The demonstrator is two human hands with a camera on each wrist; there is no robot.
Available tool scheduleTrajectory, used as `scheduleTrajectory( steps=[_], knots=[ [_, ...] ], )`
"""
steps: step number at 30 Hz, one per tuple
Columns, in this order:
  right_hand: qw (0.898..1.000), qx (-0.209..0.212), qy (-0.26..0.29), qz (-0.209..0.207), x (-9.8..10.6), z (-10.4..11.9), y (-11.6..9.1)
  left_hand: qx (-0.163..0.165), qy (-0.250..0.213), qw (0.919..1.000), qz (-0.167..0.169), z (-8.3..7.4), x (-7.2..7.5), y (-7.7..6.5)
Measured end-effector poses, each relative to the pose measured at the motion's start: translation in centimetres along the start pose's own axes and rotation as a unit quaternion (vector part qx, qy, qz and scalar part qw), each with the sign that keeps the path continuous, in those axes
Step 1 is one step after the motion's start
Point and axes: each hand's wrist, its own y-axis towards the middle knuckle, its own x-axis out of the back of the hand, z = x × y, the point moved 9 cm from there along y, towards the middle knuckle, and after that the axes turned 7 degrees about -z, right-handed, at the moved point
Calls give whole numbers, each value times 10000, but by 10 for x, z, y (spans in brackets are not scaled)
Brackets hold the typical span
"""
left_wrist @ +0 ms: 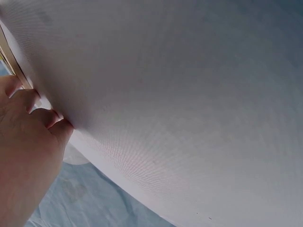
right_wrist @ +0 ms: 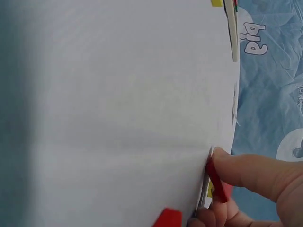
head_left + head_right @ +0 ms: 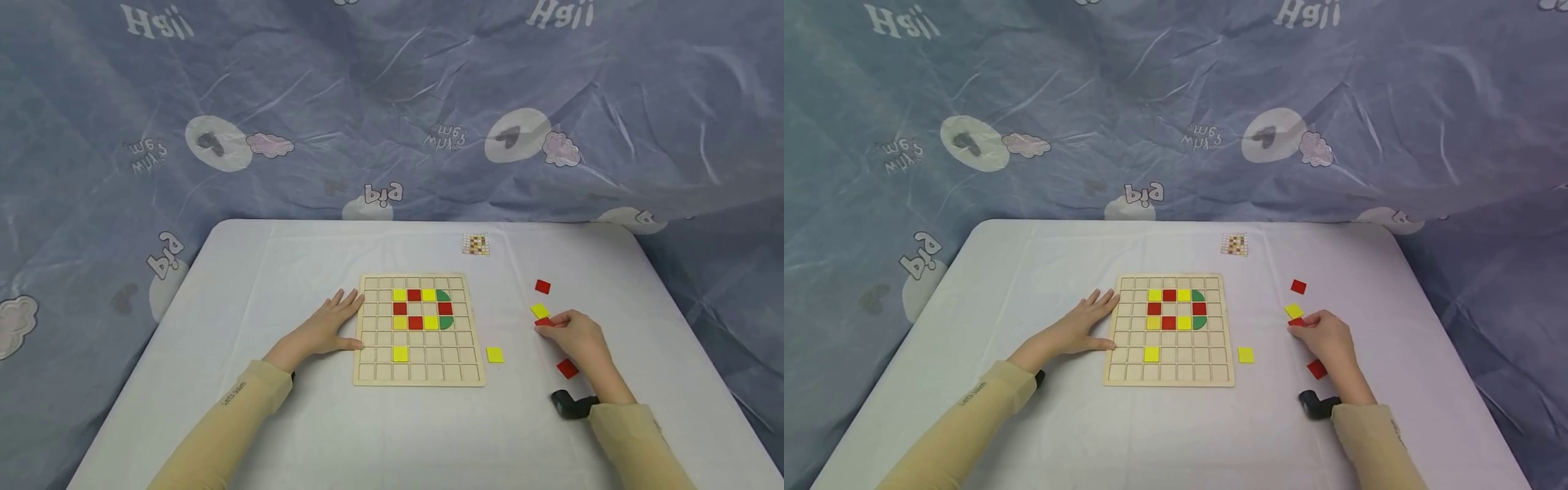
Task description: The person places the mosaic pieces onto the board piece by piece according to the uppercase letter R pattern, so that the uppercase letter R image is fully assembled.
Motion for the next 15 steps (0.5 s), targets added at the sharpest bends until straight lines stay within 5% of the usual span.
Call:
scheduleTrajectory(
  steps=[8, 15],
  knots=[
    [9983, 559, 59, -154, -4, 24, -7, 30, -41, 10000, 34, -1, 0, 0],
    [9890, 1262, 711, -299, -8, 78, -19, 33, 22, 10000, 17, 0, 0, 1]
  ],
)
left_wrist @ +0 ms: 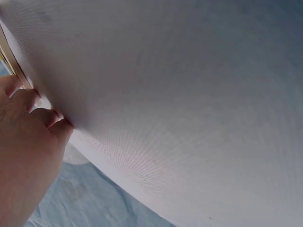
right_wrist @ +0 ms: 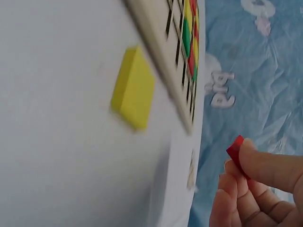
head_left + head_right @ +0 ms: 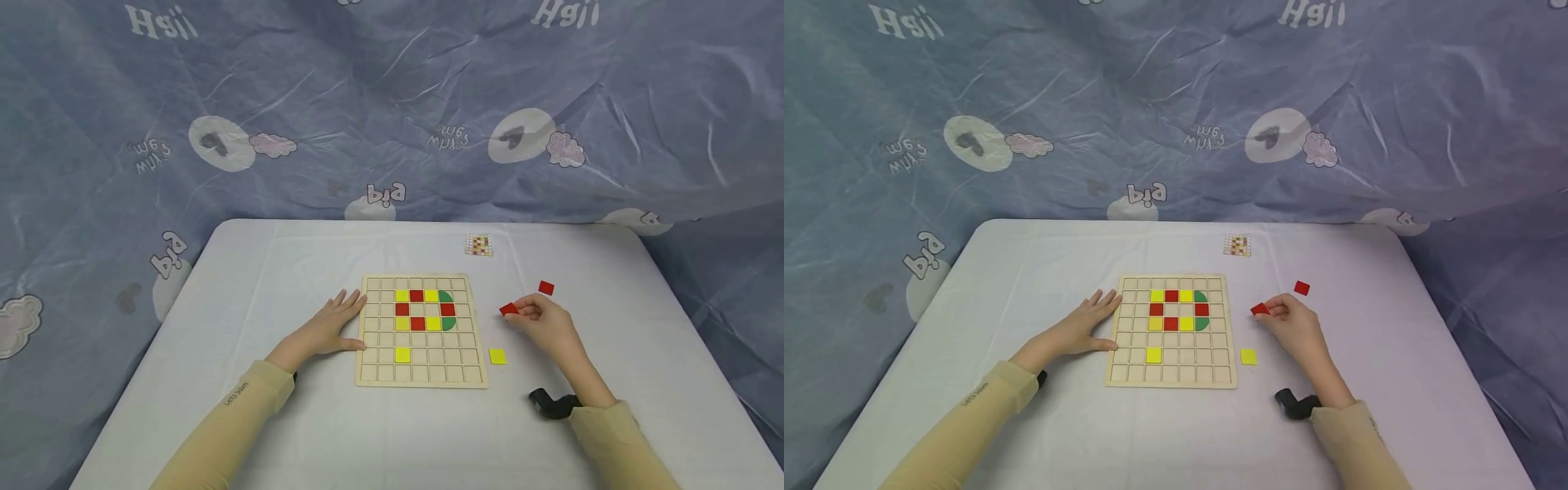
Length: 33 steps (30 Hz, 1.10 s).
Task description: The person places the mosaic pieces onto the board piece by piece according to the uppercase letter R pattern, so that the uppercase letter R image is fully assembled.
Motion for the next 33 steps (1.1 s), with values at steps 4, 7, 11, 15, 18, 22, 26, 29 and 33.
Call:
scheduleTrajectory(
  steps=[4, 7, 11, 15, 18, 22, 26, 29, 33],
  knots=[
    [9988, 321, 310, 179, -19, 28, -1, -41, 16, 10000, -18, 0, 0, 0],
    [9972, 425, 489, 382, -38, 46, -3, -48, -5, 10000, -26, 1, 0, 0],
    [9944, 552, 664, 610, -63, 68, -6, -65, -14, 10000, -50, 1, 1, 0],
    [9904, 688, 835, 862, -86, 86, -11, -74, -9, 10000, -55, 2, 0, 0],
    [9875, 836, 866, 1021, -100, 97, -15, -53, -5, 10000, -39, 3, -1, 1],
    [9841, 1025, 884, 1152, -113, 108, -19, -24, -4, 10000, -28, 3, -1, 1],
    [9814, 1001, 963, 1327, -123, 114, -22, -10, 7, 10000, -17, 3, 0, 1],
    [9808, 959, 916, 1432, -130, 115, -24, -23, 10, 10000, -20, 3, 0, 1],
    [9809, 978, 795, 1484, -136, 116, -27, -53, 6, 10000, -32, 2, 1, 1]
  ],
)
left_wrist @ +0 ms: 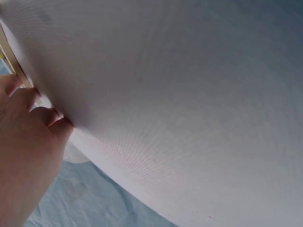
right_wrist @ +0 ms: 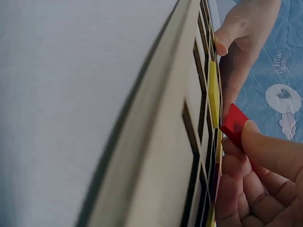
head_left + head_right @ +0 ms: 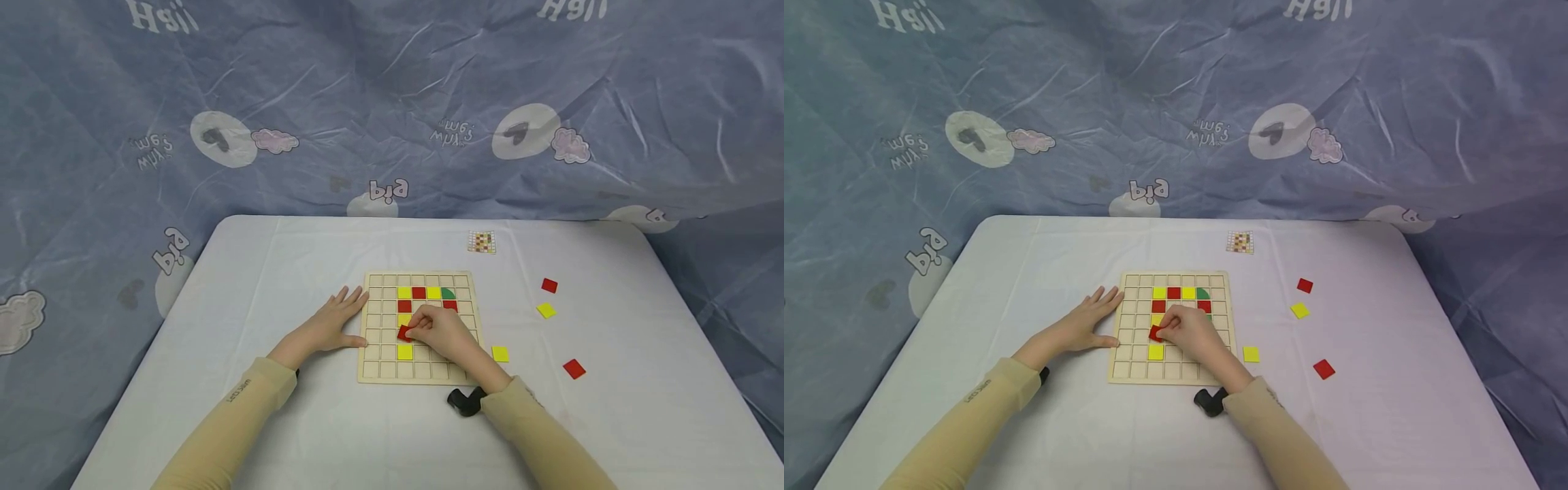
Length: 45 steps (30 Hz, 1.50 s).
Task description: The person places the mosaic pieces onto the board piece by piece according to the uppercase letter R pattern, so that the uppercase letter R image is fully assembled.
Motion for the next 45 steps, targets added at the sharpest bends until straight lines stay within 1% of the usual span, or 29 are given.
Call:
scheduleTrajectory(
  steps=[5, 9, 17, 20, 23, 25, 28, 31, 35, 39, 45],
  knots=[
    [9999, 54, -84, 30, -3, 3, -1, -4, -36, 10000, -3, -1, 1, 0],
    [9996, 126, -255, -35, -4, 5, 0, 6, -15, 10000, 0, -2, 1, 0],
    [9960, 469, -741, -194, -6, 12, 2, 49, -9, 10000, 4, -1, 0, 0],
    [9957, 455, -790, -156, -7, 12, 1, 66, -3, 10000, 8, -1, 0, 0],
    [9966, 390, -694, -197, -3, 10, 0, 53, -32, 10000, -5, -1, -1, 0],
    [9974, 343, -571, -282, 5, 8, 0, 52, -33, 10000, 8, -1, -1, 0],
    [9977, 315, -368, -465, 24, 5, -1, 55, -44, 10000, 24, -1, -1, 0],
    [9973, 247, -313, -618, 43, 2, -2, 73, -5, 10000, 47, -1, 0, 0],
    [9970, 73, -303, -714, 65, -7, -6, 59, 17, 10000, 22, -2, 1, 0],
    [9964, -111, -330, -776, 85, -25, -13, 61, -20, 10000, 10, -2, 1, 0],
    [9952, -268, -477, -811, 114, -60, -31, 72, -44, 10000, 54, -1, 0, 0]
  ],
)
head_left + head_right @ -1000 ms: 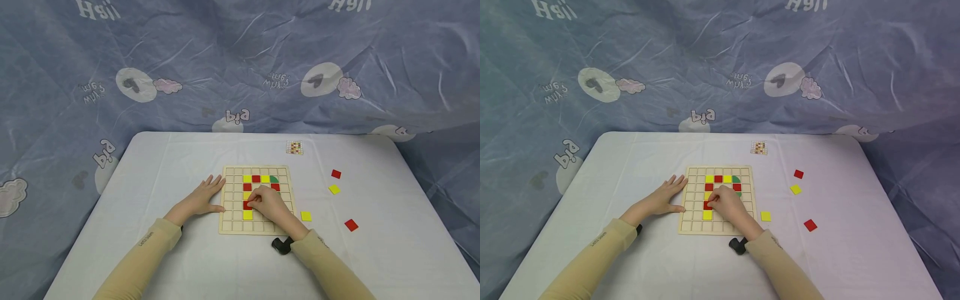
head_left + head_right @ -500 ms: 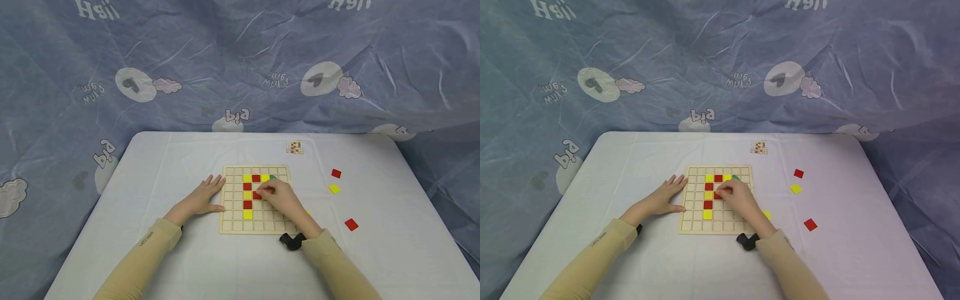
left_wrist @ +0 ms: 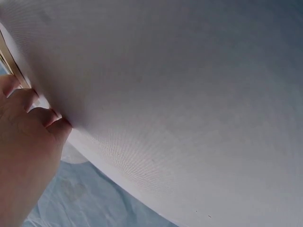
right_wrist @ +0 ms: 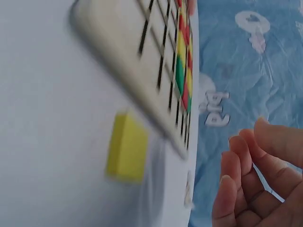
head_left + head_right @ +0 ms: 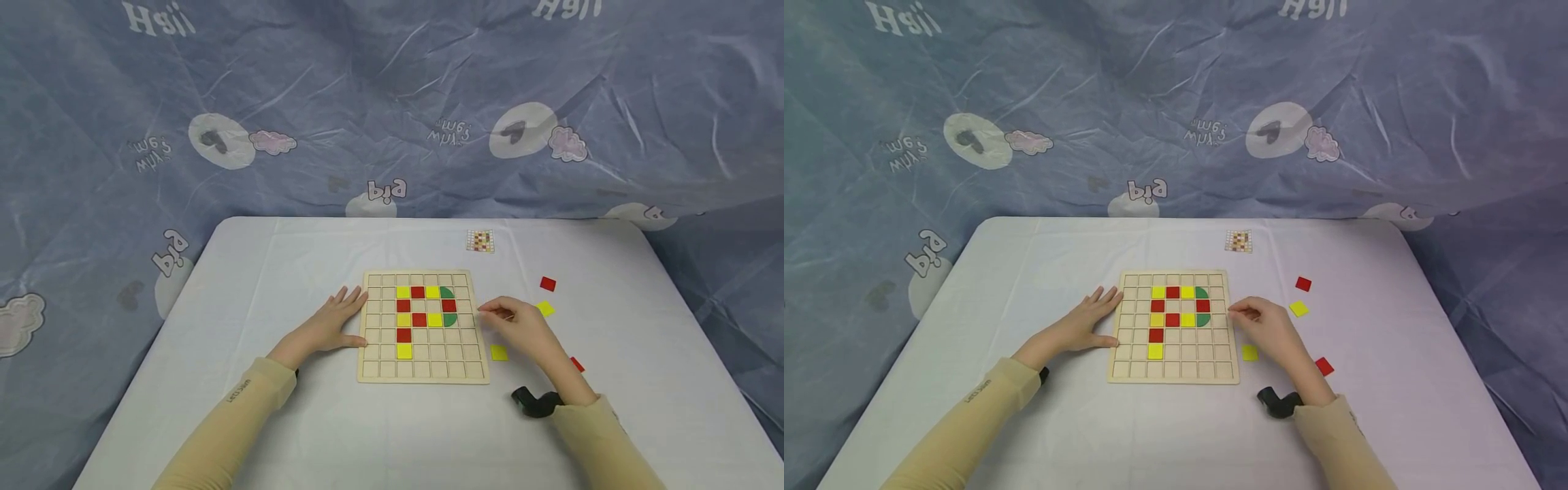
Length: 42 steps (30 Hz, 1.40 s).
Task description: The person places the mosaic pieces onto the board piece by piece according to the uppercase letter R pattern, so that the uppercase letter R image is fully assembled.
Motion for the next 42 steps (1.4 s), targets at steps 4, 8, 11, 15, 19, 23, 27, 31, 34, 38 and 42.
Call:
scheduleTrajectory(
  steps=[4, 8, 11, 15, 19, 23, 27, 31, 34, 38, 42],
  knots=[
    [9998, -108, -155, -103, 21, -26, -10, -17, 27, 10000, 8, 0, -1, 1],
    [9988, -308, -343, -151, 39, -52, -20, 6, 21, 10000, 29, 1, -2, 1],
    [9979, -469, -426, -140, 51, -69, -28, 3, 9, 10000, 14, 0, -2, 1],
    [9971, -614, -440, -54, 61, -87, -38, -20, 31, 10000, -5, 0, -1, 1],
    [9967, -640, -496, -31, 68, -100, -48, -14, 18, 10000, 23, 0, -1, 2],
    [9956, -644, -674, -110, 73, -112, -55, 11, -14, 10000, 44, -1, -1, 1],
    [9932, -760, -876, -97, 73, -122, -60, 31, -43, 10000, 57, -1, -1, 0],
    [9905, -1011, -930, 40, 71, -127, -60, 46, -61, 10000, 47, 0, -2, 1],
    [9892, -1165, -879, 102, 70, -128, -61, 39, -67, 10000, 21, 0, -1, 1],
    [9890, -1146, -930, 84, 68, -126, -61, 14, -67, 10000, -19, 0, -1, 0],
    [9894, -1106, -940, 44, 66, -122, -61, 16, -78, 10000, -8, -2, 0, 0]
  ],
)
